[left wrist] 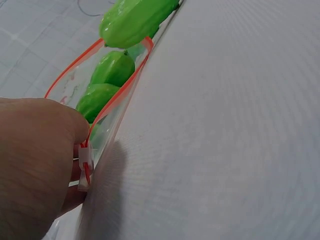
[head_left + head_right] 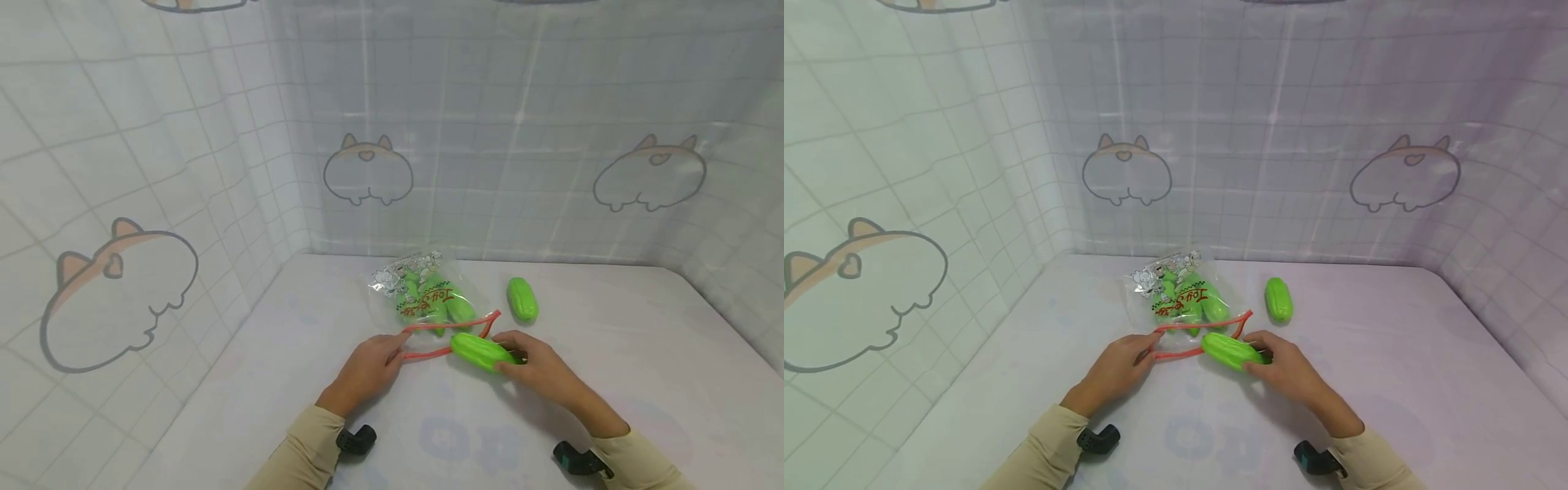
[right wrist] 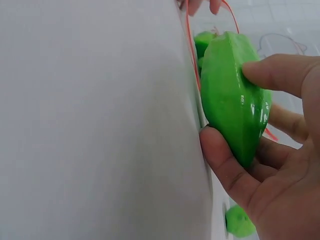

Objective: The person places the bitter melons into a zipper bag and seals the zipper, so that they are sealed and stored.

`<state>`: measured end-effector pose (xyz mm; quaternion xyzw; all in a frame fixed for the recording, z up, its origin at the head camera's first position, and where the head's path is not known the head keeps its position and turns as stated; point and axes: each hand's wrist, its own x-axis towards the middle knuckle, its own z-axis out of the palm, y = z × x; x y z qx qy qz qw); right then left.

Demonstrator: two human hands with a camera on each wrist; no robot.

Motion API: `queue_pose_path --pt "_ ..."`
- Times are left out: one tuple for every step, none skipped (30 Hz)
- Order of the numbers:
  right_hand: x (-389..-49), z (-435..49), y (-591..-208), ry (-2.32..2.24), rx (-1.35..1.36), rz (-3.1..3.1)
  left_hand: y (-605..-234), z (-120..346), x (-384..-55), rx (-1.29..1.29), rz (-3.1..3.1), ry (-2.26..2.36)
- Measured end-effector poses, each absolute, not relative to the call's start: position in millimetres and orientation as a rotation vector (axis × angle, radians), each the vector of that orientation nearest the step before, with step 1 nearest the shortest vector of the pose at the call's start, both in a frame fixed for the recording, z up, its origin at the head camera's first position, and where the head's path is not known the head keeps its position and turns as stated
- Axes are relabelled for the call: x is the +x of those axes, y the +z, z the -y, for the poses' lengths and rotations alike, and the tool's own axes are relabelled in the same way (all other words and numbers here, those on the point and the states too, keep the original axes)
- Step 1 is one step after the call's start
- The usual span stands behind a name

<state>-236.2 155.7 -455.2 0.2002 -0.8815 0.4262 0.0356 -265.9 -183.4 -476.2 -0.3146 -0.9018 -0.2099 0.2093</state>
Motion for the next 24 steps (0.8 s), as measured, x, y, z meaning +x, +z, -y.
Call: queue_pose_path --pt "-236.4 -153.7 -455.0 1.300 0.624 2.704 -476.0 183.2 -266.0 -0.872 2.516 -0.582" --pt "-236.8 -151.5 -454.8 1.286 0.639 2.699 -475.6 182.9 -266.0 -0.868 2.522 -0.582" --pt "-237.0 -149.1 -454.4 1.274 0.639 2.700 -475.4 182.7 -266.0 -0.865 2.530 -0.579" --pt "-237.3 -146.5 -453.3 1.254 0.651 2.700 -475.1 182.6 -266.1 -0.862 2.536 -0.582" --pt "-237.9 -143.9 -452.1 1.240 0.661 2.697 -474.9 182.5 -266.0 -0.862 2.540 -0.586" --pt "-238.3 -141.3 -451.0 1.216 0.662 2.702 -474.7 182.5 -265.8 -0.860 2.542 -0.591" --pt "-238.9 -138.7 -450.0 1.207 0.664 2.705 -474.5 182.5 -265.4 -0.858 2.545 -0.591" --pt "-239.6 -136.3 -449.7 1.194 0.670 2.708 -474.9 182.7 -265.4 -0.858 2.541 -0.588" --pt "-240.2 -134.0 -449.3 1.189 0.672 2.713 -475.6 182.8 -265.8 -0.860 2.537 -0.583" --pt "-241.0 -132.0 -449.4 1.181 0.676 2.719 -476.2 183.0 -265.9 -0.862 2.533 -0.579" --pt "-241.7 -130.0 -449.5 1.175 0.680 2.725 -476.9 183.1 -266.2 -0.866 2.527 -0.570" --pt "-242.1 -128.1 -449.5 1.166 0.680 2.734 -477.4 183.3 -266.5 -0.868 2.521 -0.563" --pt "-242.5 -126.3 -449.5 1.160 0.675 2.742 -477.8 183.3 -266.7 -0.872 2.519 -0.555" --pt "-243.1 -124.6 -449.6 1.152 0.675 2.749 -478.1 183.4 -266.9 -0.871 2.521 -0.554" --pt "-243.6 -122.9 -449.4 1.150 0.675 2.756 -478.0 183.3 -266.8 -0.871 2.524 -0.553" --pt "-244.3 -121.5 -449.4 1.140 0.677 2.761 -477.8 183.3 -266.6 -0.870 2.529 -0.553" --pt "-244.9 -119.8 -449.3 1.133 0.680 2.763 -477.7 183.3 -266.5 -0.869 2.532 -0.550" --pt "-245.5 -118.4 -449.3 1.122 0.685 2.764 -477.4 183.3 -266.4 -0.866 2.535 -0.552" --pt "-246.3 -117.1 -449.5 1.115 0.690 2.764 -477.2 183.2 -266.3 -0.866 2.536 -0.552" --pt "-246.7 -115.8 -449.7 1.110 0.703 2.760 -477.1 183.3 -266.2 -0.863 2.537 -0.553" --pt "-247.1 -114.4 -450.0 1.112 0.709 2.755 -477.1 183.3 -266.2 -0.862 2.537 -0.551" --pt "-247.2 -113.0 -450.2 1.111 0.713 2.749 -477.1 183.4 -266.2 -0.863 2.535 -0.551" --pt "-247.4 -111.5 -450.7 1.125 0.718 2.738 -477.3 183.4 -266.1 -0.862 2.532 -0.552" --pt "-247.2 -110.3 -451.1 1.136 0.721 2.726 -477.3 183.4 -266.1 -0.862 2.528 -0.553"
